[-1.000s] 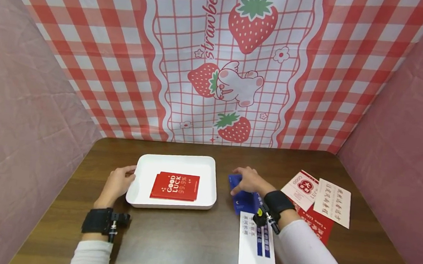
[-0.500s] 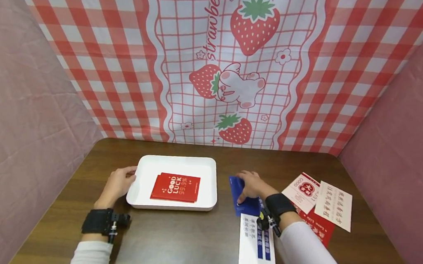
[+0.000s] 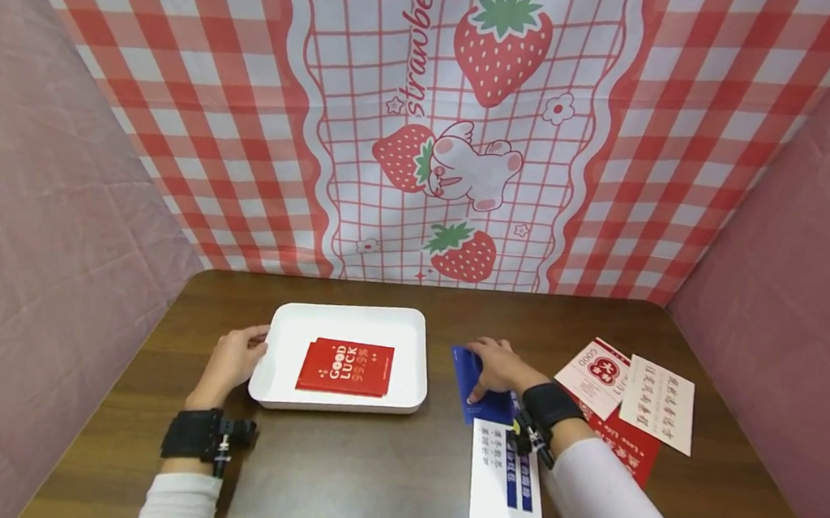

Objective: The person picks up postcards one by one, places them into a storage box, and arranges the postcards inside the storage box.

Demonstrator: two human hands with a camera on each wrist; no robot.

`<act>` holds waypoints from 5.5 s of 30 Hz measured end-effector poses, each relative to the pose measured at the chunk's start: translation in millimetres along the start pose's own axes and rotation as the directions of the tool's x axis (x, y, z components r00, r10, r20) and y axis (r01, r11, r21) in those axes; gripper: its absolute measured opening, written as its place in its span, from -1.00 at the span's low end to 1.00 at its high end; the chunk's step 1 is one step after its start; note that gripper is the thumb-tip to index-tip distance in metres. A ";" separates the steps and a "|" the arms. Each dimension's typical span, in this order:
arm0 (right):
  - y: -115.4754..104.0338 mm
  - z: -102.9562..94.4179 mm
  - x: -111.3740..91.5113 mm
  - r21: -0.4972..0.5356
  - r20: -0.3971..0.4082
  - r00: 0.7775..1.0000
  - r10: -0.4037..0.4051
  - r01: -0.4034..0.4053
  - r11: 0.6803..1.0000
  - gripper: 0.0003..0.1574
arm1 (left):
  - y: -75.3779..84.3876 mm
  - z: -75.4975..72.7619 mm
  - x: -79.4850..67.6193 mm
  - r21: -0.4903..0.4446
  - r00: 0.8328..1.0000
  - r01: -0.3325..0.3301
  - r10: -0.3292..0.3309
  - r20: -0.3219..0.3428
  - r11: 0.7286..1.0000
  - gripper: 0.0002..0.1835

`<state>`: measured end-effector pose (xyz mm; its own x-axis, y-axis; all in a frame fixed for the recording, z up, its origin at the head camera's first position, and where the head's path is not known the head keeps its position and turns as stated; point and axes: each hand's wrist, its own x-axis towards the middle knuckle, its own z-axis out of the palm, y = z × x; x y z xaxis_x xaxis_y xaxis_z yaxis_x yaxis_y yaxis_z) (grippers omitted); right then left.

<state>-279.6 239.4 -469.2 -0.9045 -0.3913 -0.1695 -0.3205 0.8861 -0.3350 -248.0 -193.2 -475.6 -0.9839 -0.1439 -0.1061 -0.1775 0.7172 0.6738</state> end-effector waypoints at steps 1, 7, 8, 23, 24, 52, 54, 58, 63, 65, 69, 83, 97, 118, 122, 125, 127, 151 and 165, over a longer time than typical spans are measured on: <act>0.0 -0.3 0.0 0.000 0.000 1.000 0.005 -0.005 1.000 0.20 | -0.1 -0.2 0.1 0.000 1.000 0.000 0.000 0.000 1.000 -0.54; -0.7 -1.9 -1.0 0.004 0.014 0.999 0.046 -0.046 0.999 0.21 | -0.4 -0.1 0.0 -0.004 1.000 0.008 -0.008 0.013 1.000 -0.54; -0.8 -2.3 -1.2 0.001 0.017 0.999 0.051 -0.051 0.999 0.22 | -0.4 0.0 -0.1 -0.005 1.000 0.011 -0.011 0.016 1.000 -0.54; 11.7 -2.3 -1.6 -0.044 -0.025 0.993 0.119 -0.120 0.992 0.39 | 1.9 -1.2 1.2 0.001 1.000 0.013 -0.013 0.018 1.000 -0.54; 12.3 -2.5 -1.9 -0.040 -0.025 0.992 0.123 -0.124 0.991 0.39 | 1.7 -1.1 1.0 0.001 1.000 0.014 -0.014 0.018 1.000 -0.54; 24.3 -3.4 -3.6 0.182 -0.317 0.916 0.246 -0.196 0.964 -0.39 | 3.4 -0.8 -0.3 0.000 1.000 0.011 -0.011 0.009 1.000 -0.55; 24.6 -4.1 -4.0 0.210 -0.312 0.912 0.266 -0.207 0.956 -0.42 | 3.5 -0.7 -0.4 0.003 1.000 0.015 -0.015 0.009 1.000 -0.54; 25.0 -6.2 -3.7 0.280 -0.274 0.913 0.303 -0.226 0.933 -0.52 | 3.2 -1.0 -0.3 0.010 1.000 0.014 -0.014 0.008 1.000 -0.55; 24.6 -8.2 -3.4 0.349 -0.252 0.906 0.340 -0.243 0.905 -0.60 | 2.7 -1.0 -0.2 0.012 1.000 0.014 -0.014 0.009 1.000 -0.55; 24.1 -8.7 -3.4 0.368 -0.256 0.902 0.346 -0.240 0.898 -0.62 | 2.8 -1.0 -0.2 0.009 1.000 0.016 -0.016 0.010 1.000 -0.55; 24.4 -10.8 -4.4 0.427 -0.228 0.899 0.374 -0.252 0.868 -0.65 | 3.0 -0.9 0.5 0.001 1.000 0.023 -0.023 0.012 1.000 -0.55; 31.5 -19.1 -8.4 0.587 -0.207 0.859 0.467 -0.273 0.762 -0.64 | 2.7 -1.8 -0.1 -0.014 1.000 0.023 -0.023 0.011 1.000 -0.55; 34.7 -23.5 -9.4 0.678 -0.238 0.817 0.525 -0.247 0.692 -0.62 | 2.1 -0.6 -0.4 -0.016 1.000 0.027 -0.027 0.016 0.999 -0.54; 29.3 -30.4 -8.5 0.821 -0.271 0.795 0.542 -0.103 0.561 -0.67 | 2.8 -1.7 0.0 -0.014 0.999 0.025 -0.025 0.022 1.000 -0.54; 28.9 -31.9 -7.5 0.843 -0.268 0.797 0.541 -0.078 0.533 -0.67 | 2.0 -1.9 0.2 -0.025 0.999 0.027 -0.027 0.026 0.999 -0.54; 27.8 -34.3 -8.8 0.863 -0.258 0.800 0.542 -0.062 0.502 -0.66 | 1.8 -1.8 0.2 -0.023 0.999 0.026 -0.025 0.029 0.999 -0.53; 26.4 -36.6 -10.5 0.881 -0.251 0.797 0.549 -0.048 0.471 -0.70 | 1.9 -1.6 0.4 -0.018 0.999 0.024 -0.024 0.030 1.000 -0.54; 10.0 -52.3 -16.1 0.929 -0.173 0.842 0.511 -0.033 0.369 -0.70 | 1.5 -1.3 -0.1 -0.022 0.999 0.027 -0.027 0.030 0.999 -0.53; -1.0 -54.5 -8.9 0.939 -0.187 0.900 0.394 0.045 0.342 -0.59 | 1.6 -0.8 1.2 -0.019 0.999 0.038 -0.037 0.031 0.999 -0.53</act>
<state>-286.6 255.5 -416.8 -0.9928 0.0435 -0.1116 0.1137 0.0517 -0.9922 -249.5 -192.8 -474.0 -0.9768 -0.1493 -0.1538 -0.2142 0.6980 0.6833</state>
